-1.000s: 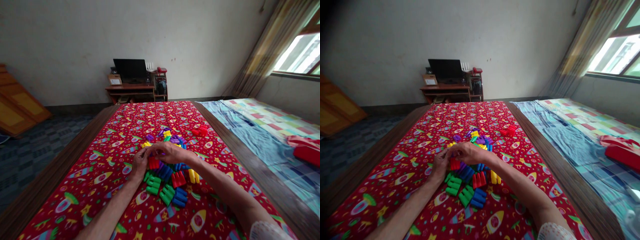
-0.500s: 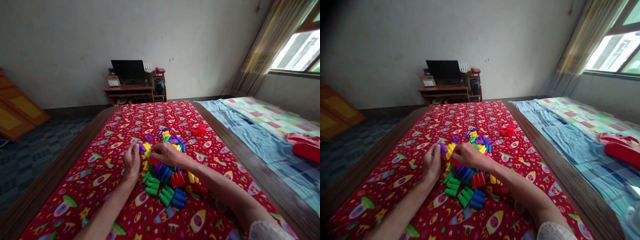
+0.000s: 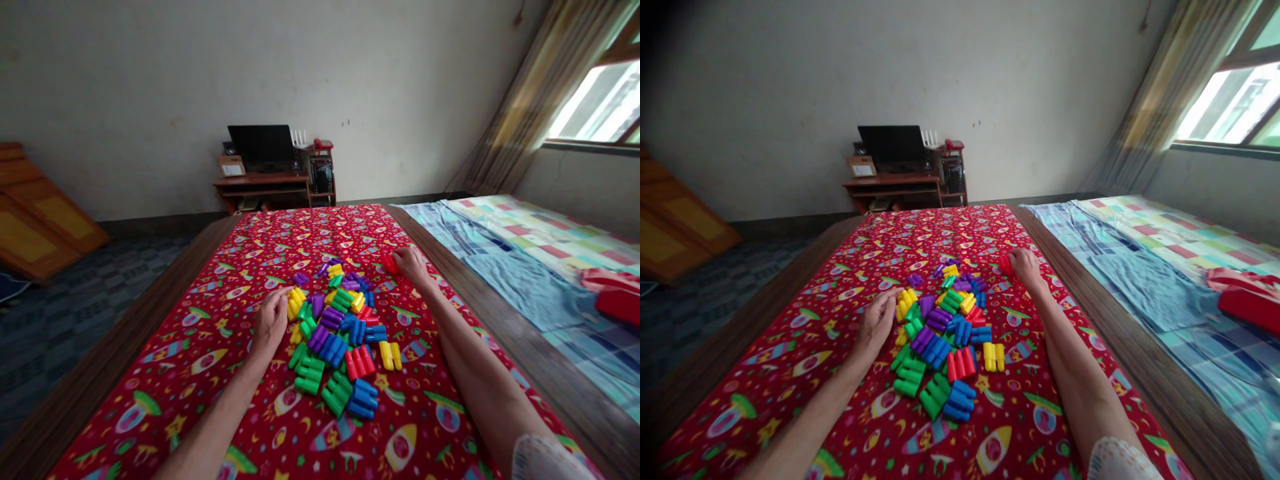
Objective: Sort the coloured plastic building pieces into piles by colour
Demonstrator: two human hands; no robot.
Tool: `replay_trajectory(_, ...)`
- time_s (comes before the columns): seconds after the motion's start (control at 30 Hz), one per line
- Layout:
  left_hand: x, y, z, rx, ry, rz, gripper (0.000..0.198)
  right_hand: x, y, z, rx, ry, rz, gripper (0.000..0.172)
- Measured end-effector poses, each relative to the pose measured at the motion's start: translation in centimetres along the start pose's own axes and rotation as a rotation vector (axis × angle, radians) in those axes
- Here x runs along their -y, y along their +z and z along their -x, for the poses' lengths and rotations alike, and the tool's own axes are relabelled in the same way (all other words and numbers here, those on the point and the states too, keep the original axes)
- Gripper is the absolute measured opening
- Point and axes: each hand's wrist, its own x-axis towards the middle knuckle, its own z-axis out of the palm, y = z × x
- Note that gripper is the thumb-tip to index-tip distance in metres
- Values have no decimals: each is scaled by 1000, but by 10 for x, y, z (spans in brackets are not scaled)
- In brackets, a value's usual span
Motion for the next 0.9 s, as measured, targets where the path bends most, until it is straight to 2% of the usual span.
replay_trajectory(0.1,-1,-2,2,15,-34,14,40,-5,0,0,-83,59,34,26)
replay_trajectory(0.17,-1,-2,2,16,-58,14,39,4,-3,-3,-137,35,5,28)
replay_trajectory(0.23,1,-1,3,10,-72,18,38,21,-7,-3,-121,-21,-58,29)
replay_trajectory(0.3,3,1,3,-5,-68,20,38,42,-10,-1,-9,-121,-139,30)
replay_trajectory(0.37,0,0,3,-42,-10,-12,39,60,-10,3,178,-258,-215,29)
replay_trajectory(0.47,-29,-4,9,-37,244,-128,40,75,-11,9,377,-396,-271,29)
replay_trajectory(0.5,-45,-6,14,19,362,-169,40,75,-11,10,402,-406,-265,29)
replay_trajectory(0.53,-65,-7,21,131,491,-207,40,74,-11,11,421,-406,-246,30)
replay_trajectory(0.63,-125,-4,55,569,799,-304,40,68,-13,14,527,-398,-141,38)
replay_trajectory(0.67,-140,0,69,682,874,-336,41,67,-14,15,571,-401,-101,40)
replay_trajectory(0.7,-150,6,81,741,942,-357,41,68,-14,17,606,-408,-66,40)
replay_trajectory(0.77,-156,20,101,756,1010,-436,38,74,-15,21,647,-432,-21,39)
replay_trajectory(0.83,-145,35,108,713,988,-519,38,81,-15,27,645,-456,-24,37)
replay_trajectory(0.9,-127,44,102,667,931,-561,35,88,-13,32,609,-484,-68,36)
